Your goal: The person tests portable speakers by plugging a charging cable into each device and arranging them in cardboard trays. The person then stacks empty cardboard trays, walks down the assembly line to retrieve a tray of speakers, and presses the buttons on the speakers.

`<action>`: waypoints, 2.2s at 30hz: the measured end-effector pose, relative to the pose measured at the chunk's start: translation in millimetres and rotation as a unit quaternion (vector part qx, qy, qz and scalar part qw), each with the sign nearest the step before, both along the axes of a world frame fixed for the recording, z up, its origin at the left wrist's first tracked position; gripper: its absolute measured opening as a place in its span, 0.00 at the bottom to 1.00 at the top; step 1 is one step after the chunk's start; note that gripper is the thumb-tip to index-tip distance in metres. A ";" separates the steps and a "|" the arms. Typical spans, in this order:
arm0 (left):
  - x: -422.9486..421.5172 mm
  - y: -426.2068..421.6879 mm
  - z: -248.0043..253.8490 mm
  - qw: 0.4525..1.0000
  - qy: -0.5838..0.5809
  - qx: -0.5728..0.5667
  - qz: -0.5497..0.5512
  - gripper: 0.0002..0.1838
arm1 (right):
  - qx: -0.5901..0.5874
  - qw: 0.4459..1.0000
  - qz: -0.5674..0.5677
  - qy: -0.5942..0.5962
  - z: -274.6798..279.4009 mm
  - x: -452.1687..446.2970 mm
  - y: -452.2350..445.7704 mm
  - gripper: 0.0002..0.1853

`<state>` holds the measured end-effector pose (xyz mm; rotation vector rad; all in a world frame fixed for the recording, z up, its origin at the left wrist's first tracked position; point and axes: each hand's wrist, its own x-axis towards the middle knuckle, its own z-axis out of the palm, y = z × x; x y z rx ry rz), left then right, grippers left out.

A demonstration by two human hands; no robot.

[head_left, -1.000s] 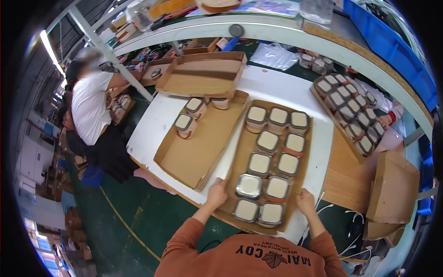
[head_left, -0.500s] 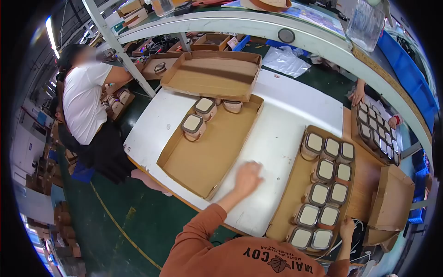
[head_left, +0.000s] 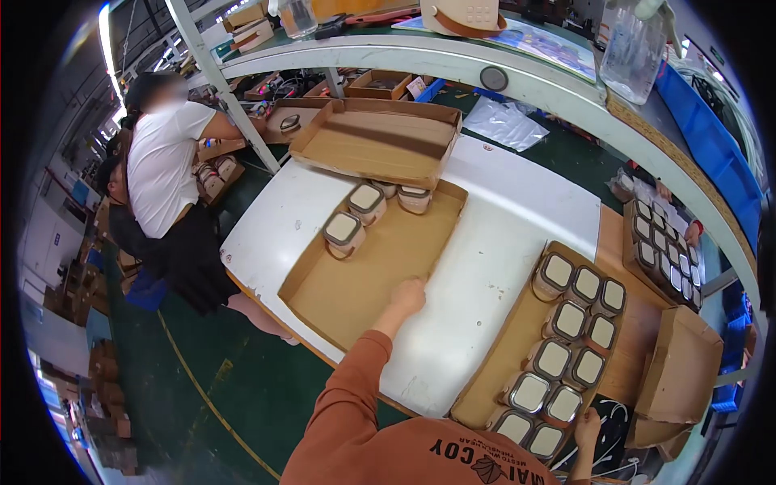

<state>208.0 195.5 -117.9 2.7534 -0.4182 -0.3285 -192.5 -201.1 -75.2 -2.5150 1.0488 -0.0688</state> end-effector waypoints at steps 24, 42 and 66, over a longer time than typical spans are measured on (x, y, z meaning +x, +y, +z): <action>36.2 -68.0 51.4 0.896 -0.160 -0.394 0.124 0.17 | 0.220 0.961 -0.098 -0.132 -16.2 -15.3 -9.7 0.10; 252.3 -51.3 24.9 0.645 0.024 -0.676 0.355 0.49 | -0.062 0.963 -0.181 -0.192 121.9 -9.4 -23.2 0.21; -38.4 -43.6 78.0 0.955 -0.135 0.118 -0.235 0.53 | 0.481 0.799 -0.066 -0.355 42.7 92.2 37.1 0.07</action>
